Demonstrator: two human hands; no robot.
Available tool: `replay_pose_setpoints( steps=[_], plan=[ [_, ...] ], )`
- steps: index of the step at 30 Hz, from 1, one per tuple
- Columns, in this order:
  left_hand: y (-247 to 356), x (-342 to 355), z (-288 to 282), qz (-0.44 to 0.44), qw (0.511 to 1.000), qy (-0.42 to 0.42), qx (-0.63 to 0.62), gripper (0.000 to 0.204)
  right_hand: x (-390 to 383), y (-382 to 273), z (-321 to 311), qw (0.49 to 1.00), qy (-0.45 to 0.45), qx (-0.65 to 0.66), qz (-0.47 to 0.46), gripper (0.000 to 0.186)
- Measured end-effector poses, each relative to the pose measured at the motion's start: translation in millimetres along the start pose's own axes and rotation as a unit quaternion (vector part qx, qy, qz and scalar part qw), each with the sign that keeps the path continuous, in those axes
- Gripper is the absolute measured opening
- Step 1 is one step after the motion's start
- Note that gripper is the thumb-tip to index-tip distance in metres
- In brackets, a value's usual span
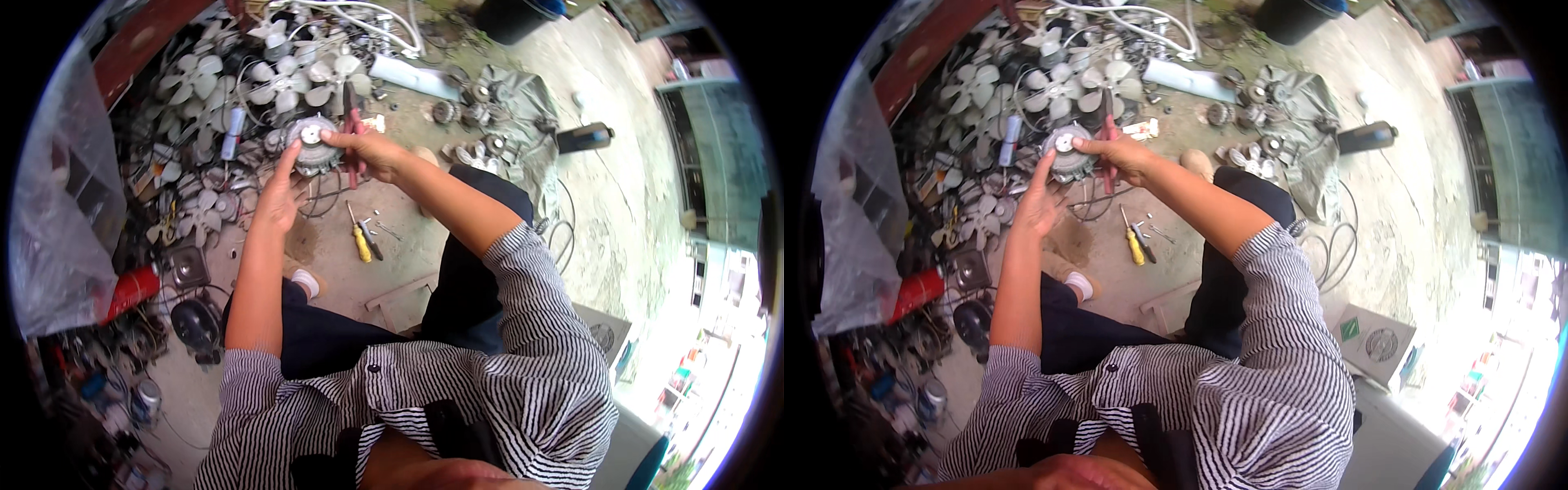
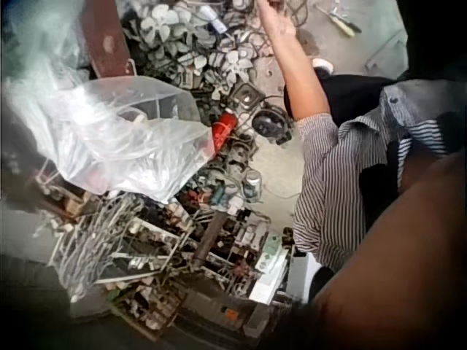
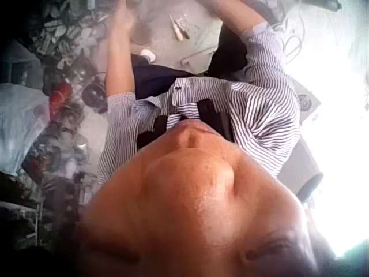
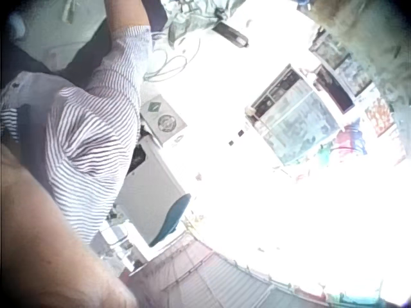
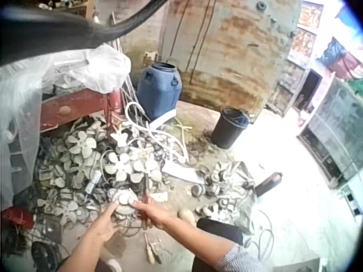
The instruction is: The person disassembles and reassembles white plastic fan blades using a wrench and pliers. They remove a blade from a motor housing, tighten the central nut, and reattach the blade to the motor.
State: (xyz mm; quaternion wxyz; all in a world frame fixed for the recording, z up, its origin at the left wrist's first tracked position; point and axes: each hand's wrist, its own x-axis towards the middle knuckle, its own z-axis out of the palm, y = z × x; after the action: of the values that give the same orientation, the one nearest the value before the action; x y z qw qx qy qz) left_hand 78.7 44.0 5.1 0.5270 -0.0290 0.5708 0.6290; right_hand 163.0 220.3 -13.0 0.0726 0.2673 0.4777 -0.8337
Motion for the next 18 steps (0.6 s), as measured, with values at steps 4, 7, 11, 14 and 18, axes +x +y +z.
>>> replay_pose_setpoints(
  steps=[4,7,11,14,18],
  plan=[
    [-5,18,-7,0.024,0.992,0.046,0.114,0.094,11,32,-16,0.990,-0.039,0.130,0.024,0.064],
    [-11,33,-13,0.105,0.973,0.096,0.181,0.092,21,61,-32,0.988,0.023,0.142,0.048,0.060],
    [4,12,5,0.129,0.962,0.133,0.201,0.088,61,117,-93,0.968,0.151,0.127,0.157,0.041],
    [7,3,5,0.124,0.960,0.092,0.233,0.079,73,125,-136,0.961,0.227,0.110,0.113,0.038],
    [6,0,3,0.178,0.931,0.079,0.307,0.066,95,107,-252,0.865,0.468,0.168,-0.060,0.056]
  ],
)
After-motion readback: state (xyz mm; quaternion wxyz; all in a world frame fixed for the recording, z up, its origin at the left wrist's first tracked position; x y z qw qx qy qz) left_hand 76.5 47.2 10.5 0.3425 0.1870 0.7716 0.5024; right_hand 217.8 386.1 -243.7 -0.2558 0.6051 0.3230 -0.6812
